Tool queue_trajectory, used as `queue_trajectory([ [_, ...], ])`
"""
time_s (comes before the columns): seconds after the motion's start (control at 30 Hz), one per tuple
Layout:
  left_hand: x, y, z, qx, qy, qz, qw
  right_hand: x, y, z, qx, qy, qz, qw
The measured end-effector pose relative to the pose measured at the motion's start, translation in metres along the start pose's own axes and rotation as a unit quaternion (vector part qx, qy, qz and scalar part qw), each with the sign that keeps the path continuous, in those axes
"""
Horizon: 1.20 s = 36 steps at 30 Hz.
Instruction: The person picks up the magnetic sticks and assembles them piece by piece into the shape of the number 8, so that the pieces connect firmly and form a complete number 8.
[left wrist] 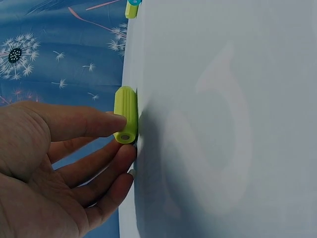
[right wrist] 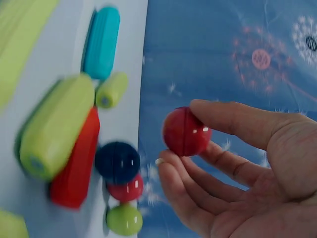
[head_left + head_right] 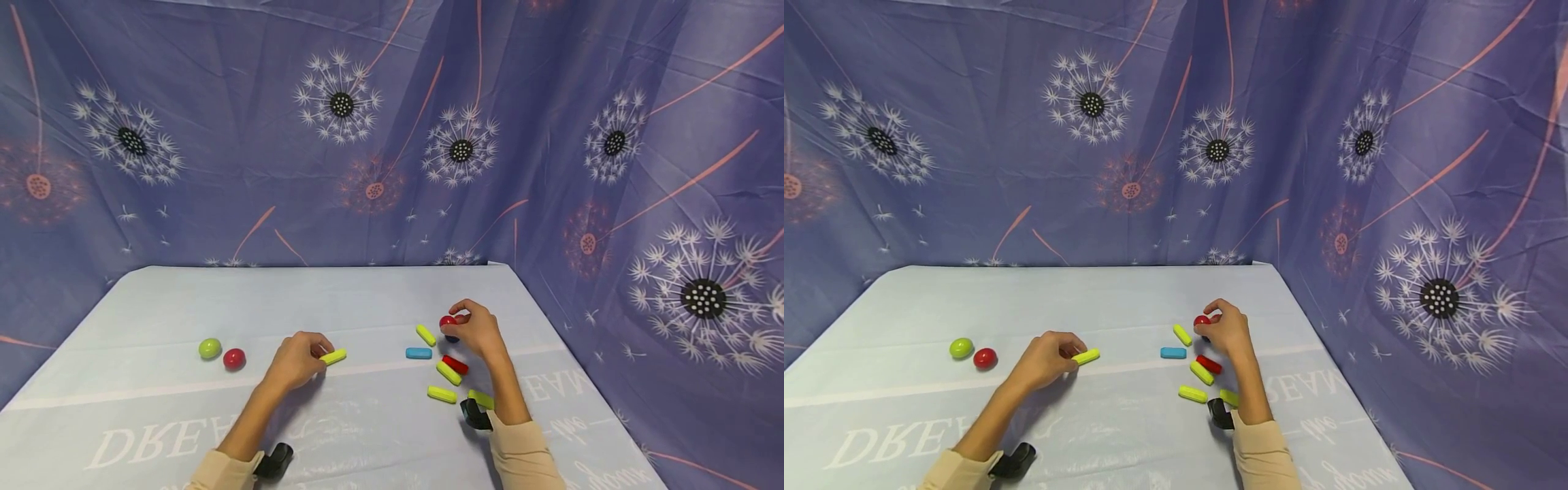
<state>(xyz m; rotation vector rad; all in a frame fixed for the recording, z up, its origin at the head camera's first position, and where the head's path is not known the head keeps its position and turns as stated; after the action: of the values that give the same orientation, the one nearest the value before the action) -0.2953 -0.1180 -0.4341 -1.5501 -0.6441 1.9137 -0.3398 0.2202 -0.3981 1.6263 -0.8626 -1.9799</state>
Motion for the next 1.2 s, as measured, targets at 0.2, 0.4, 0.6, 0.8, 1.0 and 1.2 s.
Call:
queue_trajectory([
  [0.2, -0.002, 0.001, 0.000, -0.002, 0.003, 0.000, 1.0000, 0.020, 0.020, -0.009, -0.007, 0.017, 0.063, 0.9978],
  [0.4, -0.003, 0.002, -0.001, -0.009, 0.014, 0.008, 0.9998, 0.037, 0.034, -0.016, -0.023, 0.017, 0.101, 0.9944],
  [0.6, -0.003, 0.002, -0.003, -0.010, 0.024, 0.021, 0.9994, 0.054, 0.045, -0.022, -0.050, 0.026, 0.110, 0.9923],
  [0.8, -0.001, 0.005, -0.002, -0.014, 0.020, 0.024, 0.9994, 0.072, 0.051, -0.028, -0.065, 0.047, 0.094, 0.9923],
  [1.0, 0.001, 0.008, -0.001, -0.022, 0.020, 0.025, 0.9992, 0.081, 0.056, -0.033, -0.083, 0.054, 0.094, 0.9906],
  [1.2, -0.001, 0.004, -0.002, -0.016, 0.018, 0.017, 0.9996, 0.091, 0.061, -0.037, -0.094, 0.061, 0.088, 0.9898],
])
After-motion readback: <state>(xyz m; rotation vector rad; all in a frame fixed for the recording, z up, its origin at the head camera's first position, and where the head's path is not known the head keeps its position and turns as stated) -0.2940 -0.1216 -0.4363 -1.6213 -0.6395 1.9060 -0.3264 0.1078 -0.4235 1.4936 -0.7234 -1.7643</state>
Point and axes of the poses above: each hand's wrist, its own z-axis towards the middle knuckle, its own x-axis out of the palm, y = z × x, the point moved 7 cm from there along z, towards the middle knuckle, and after that the axes turned 10 degrees about -y, right-handed, at the moved point
